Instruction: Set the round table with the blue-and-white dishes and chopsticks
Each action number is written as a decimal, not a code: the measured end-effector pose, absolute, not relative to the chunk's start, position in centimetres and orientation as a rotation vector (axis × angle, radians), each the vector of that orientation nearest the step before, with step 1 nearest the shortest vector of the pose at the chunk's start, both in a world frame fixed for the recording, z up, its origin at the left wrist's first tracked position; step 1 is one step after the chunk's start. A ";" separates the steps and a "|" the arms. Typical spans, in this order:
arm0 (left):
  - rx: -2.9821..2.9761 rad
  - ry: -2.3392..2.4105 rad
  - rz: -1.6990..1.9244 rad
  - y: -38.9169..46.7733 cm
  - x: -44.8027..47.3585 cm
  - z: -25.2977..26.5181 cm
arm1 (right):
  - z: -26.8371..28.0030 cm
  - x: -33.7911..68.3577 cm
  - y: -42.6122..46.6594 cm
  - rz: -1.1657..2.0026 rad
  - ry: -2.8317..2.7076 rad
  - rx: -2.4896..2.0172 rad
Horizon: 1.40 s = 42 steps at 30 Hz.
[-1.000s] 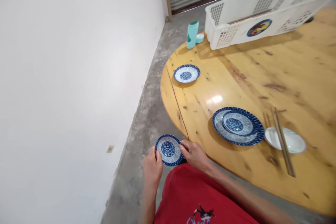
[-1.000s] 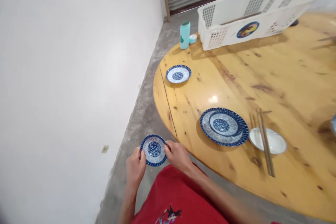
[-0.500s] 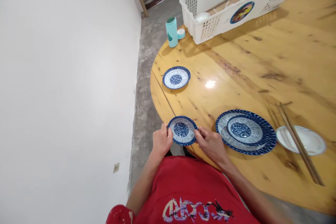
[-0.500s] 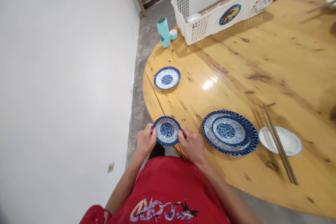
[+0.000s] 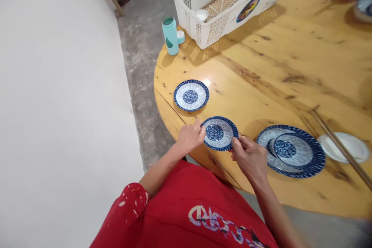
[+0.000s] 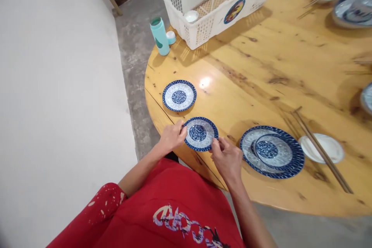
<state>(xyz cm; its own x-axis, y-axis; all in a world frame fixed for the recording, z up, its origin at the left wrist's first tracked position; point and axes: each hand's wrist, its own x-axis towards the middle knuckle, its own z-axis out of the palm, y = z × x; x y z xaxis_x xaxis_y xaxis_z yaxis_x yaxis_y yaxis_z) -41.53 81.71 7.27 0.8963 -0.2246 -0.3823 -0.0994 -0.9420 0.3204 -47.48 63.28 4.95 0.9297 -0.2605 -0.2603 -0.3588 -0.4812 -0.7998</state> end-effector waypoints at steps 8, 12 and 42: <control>2.761 -0.418 -0.501 88.0 -30.6 5.6 | 4.2 -38.6 70.0 0.002 0.531 -2.109; 2.738 -0.508 -0.445 89.3 -25.5 3.9 | 2.6 -33.9 71.7 0.065 0.635 -2.011; 2.598 -0.533 -0.509 89.2 -19.6 -0.4 | -1.4 -29.2 73.7 0.034 0.801 -1.969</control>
